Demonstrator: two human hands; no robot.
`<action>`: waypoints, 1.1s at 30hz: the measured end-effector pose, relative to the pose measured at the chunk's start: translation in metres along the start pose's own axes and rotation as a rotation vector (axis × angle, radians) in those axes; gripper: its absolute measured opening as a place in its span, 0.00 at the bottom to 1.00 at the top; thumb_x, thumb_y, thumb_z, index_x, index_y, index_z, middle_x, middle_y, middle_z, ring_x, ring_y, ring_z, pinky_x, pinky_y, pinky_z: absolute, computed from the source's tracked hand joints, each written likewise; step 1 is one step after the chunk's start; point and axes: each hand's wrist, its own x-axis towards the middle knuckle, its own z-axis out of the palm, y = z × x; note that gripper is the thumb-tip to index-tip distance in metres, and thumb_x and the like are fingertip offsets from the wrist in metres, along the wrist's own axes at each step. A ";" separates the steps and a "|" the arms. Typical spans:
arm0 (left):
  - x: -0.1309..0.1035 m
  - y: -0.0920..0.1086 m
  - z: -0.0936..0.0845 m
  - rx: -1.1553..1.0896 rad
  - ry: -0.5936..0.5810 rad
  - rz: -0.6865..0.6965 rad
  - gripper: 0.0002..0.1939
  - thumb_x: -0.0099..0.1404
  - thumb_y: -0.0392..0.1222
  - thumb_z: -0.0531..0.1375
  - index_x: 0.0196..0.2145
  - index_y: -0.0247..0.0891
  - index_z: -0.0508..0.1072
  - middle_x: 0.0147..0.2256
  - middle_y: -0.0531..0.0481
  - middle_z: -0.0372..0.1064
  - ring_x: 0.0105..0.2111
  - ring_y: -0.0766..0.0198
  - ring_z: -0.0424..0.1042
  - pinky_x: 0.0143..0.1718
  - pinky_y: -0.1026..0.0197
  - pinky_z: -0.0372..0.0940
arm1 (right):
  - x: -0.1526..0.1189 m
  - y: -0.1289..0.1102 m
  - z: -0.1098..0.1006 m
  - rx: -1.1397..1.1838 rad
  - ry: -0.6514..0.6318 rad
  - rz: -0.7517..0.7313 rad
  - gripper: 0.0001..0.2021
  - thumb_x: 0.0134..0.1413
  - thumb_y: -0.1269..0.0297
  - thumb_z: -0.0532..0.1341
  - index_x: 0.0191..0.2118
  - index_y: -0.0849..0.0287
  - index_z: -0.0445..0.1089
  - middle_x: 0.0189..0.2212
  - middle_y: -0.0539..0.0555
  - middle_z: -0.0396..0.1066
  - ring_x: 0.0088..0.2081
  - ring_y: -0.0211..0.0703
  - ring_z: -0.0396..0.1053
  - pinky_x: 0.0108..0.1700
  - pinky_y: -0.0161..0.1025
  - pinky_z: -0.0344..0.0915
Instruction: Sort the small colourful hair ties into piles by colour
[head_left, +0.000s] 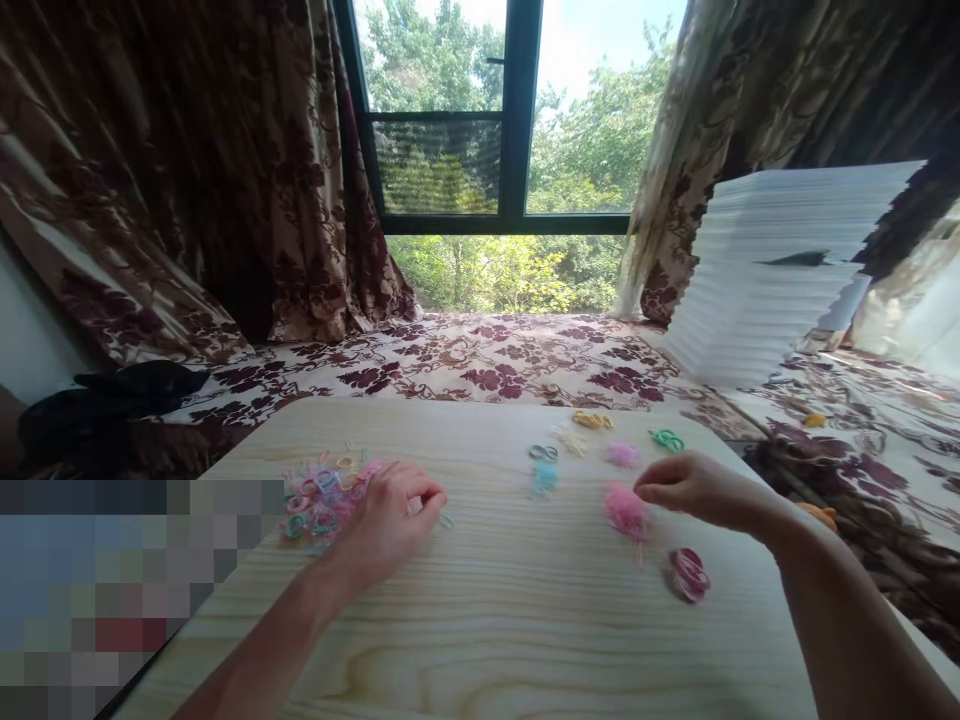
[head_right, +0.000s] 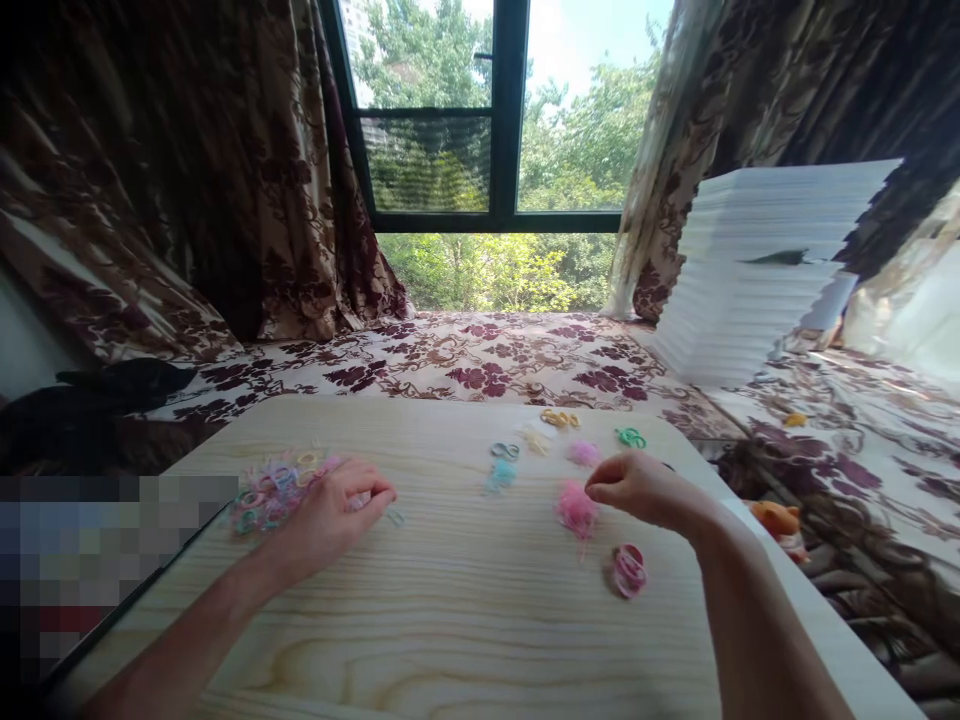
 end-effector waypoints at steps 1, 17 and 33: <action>0.000 -0.001 0.000 0.003 0.003 0.000 0.11 0.59 0.39 0.53 0.25 0.38 0.73 0.27 0.51 0.70 0.34 0.62 0.66 0.39 0.60 0.59 | -0.001 0.000 -0.001 0.004 -0.001 -0.002 0.12 0.44 0.58 0.58 0.22 0.57 0.75 0.17 0.49 0.67 0.22 0.38 0.62 0.24 0.35 0.55; 0.003 -0.007 -0.009 0.142 0.044 0.000 0.09 0.58 0.35 0.54 0.25 0.38 0.73 0.27 0.49 0.71 0.34 0.60 0.65 0.41 0.57 0.58 | 0.002 -0.091 0.070 0.206 0.011 -0.316 0.18 0.55 0.55 0.51 0.25 0.59 0.71 0.18 0.47 0.65 0.21 0.34 0.60 0.22 0.31 0.53; -0.002 0.003 -0.001 0.164 -0.045 0.096 0.07 0.55 0.34 0.57 0.25 0.41 0.74 0.29 0.50 0.70 0.39 0.60 0.64 0.53 0.50 0.49 | 0.005 -0.110 0.108 0.033 0.015 -0.425 0.17 0.54 0.58 0.50 0.23 0.58 0.70 0.22 0.52 0.71 0.24 0.39 0.64 0.25 0.33 0.56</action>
